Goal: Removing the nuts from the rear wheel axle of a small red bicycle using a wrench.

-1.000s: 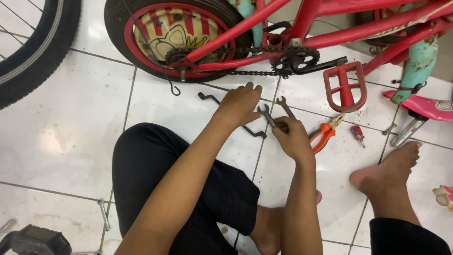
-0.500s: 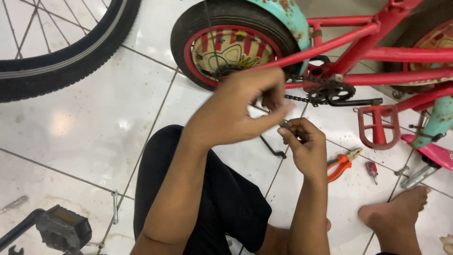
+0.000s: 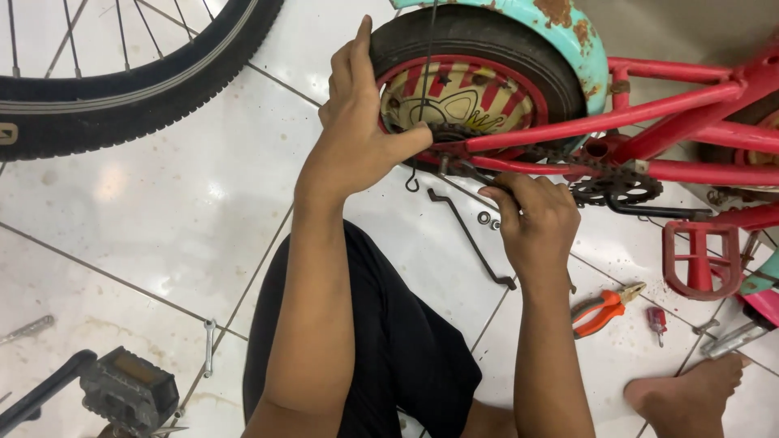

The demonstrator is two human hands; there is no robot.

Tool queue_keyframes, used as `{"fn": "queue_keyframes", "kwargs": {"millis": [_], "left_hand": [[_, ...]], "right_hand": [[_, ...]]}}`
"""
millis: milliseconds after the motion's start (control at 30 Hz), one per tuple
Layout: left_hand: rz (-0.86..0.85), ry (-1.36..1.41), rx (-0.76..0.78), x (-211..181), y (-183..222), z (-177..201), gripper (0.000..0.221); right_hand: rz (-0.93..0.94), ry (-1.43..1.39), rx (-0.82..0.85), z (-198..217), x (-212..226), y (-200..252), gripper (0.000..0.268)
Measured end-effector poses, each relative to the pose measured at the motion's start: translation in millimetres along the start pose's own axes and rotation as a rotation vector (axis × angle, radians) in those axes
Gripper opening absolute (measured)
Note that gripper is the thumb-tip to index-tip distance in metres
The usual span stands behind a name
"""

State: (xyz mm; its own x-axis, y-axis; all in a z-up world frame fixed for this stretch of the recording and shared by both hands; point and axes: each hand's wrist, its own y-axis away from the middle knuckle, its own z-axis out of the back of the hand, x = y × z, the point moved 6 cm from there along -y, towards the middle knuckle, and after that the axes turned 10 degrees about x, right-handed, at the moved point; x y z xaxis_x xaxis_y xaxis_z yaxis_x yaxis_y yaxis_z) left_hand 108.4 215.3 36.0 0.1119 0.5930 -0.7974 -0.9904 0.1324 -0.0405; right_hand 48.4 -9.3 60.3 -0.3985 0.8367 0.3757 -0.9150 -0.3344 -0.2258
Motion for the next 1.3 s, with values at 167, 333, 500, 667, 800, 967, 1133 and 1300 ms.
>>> {"fn": "queue_keyframes", "kwargs": {"millis": [167, 333, 500, 667, 800, 967, 1133, 1300], "left_hand": [[-0.047, 0.027, -0.018, -1, 1, 6, 0.111], [-0.049, 0.032, -0.048, -4, -1, 10, 0.108], [-0.056, 0.046, -0.073, -6, -1, 13, 0.105], [-0.038, 0.053, -0.071, -4, -2, 12, 0.104], [-0.074, 0.053, -0.088, -8, -2, 12, 0.103], [-0.062, 0.035, -0.083, -7, -1, 15, 0.102], [-0.091, 0.055, -0.079, -8, -2, 17, 0.099], [-0.066, 0.047, -0.063, -9, -1, 18, 0.099]], "right_hand": [[0.064, 0.053, -0.011, 3, 6, -10, 0.016], [0.146, 0.121, 0.004, 11, 10, -20, 0.011], [0.15, 0.049, -0.033, 15, 8, -28, 0.024], [0.112, 0.023, -0.079, 5, -3, -21, 0.029], [0.12, 0.019, -0.159, -5, 5, -16, 0.033], [0.02, 0.002, -0.204, -15, 6, -4, 0.033], [-0.063, -0.06, -0.222, -21, 1, 1, 0.042], [-0.176, -0.107, -0.236, -40, -7, 12, 0.038]]}}
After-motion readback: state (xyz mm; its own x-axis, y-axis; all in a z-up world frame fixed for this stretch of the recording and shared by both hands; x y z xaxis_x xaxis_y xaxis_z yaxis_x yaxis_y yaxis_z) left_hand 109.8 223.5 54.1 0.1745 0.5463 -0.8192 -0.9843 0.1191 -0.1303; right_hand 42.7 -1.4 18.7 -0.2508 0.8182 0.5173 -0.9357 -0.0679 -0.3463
